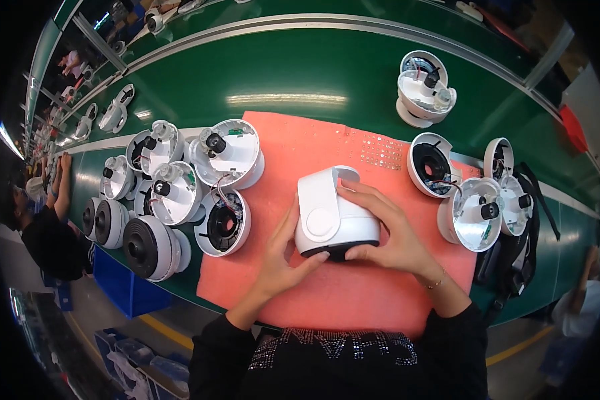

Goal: Assembling internal components and outer casing of security cameras on a production line.

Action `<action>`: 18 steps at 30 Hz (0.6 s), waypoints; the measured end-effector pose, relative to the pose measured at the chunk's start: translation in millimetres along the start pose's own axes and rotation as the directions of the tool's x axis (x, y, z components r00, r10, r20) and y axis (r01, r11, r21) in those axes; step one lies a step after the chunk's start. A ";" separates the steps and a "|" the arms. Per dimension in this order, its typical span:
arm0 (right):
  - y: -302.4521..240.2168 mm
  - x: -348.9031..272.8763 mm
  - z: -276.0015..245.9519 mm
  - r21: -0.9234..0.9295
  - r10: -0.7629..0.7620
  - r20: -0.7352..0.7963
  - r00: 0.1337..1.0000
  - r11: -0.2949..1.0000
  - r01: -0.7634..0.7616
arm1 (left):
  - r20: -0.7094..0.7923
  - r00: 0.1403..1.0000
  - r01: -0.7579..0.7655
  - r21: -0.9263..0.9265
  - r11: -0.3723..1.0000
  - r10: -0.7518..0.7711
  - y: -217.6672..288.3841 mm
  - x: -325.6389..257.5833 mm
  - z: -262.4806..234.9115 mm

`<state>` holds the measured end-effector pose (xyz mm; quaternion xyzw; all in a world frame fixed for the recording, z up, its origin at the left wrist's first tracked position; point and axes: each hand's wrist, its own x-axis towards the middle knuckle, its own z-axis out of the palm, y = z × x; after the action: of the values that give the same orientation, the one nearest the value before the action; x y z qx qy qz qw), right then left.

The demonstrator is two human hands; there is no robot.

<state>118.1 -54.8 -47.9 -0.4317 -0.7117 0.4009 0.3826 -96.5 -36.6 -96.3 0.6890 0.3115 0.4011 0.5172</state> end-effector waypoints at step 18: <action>1.0 -19.9 24.6 -0.018 -0.050 -0.234 0.971 0.999 0.047 | -0.057 0.997 -0.037 0.145 0.989 0.046 15.6 1.5 10.8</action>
<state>103.2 -78.8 -62.2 -0.4608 -0.6744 0.3331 0.4710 -86.1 -44.6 -82.5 0.7186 0.3405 0.4086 0.4481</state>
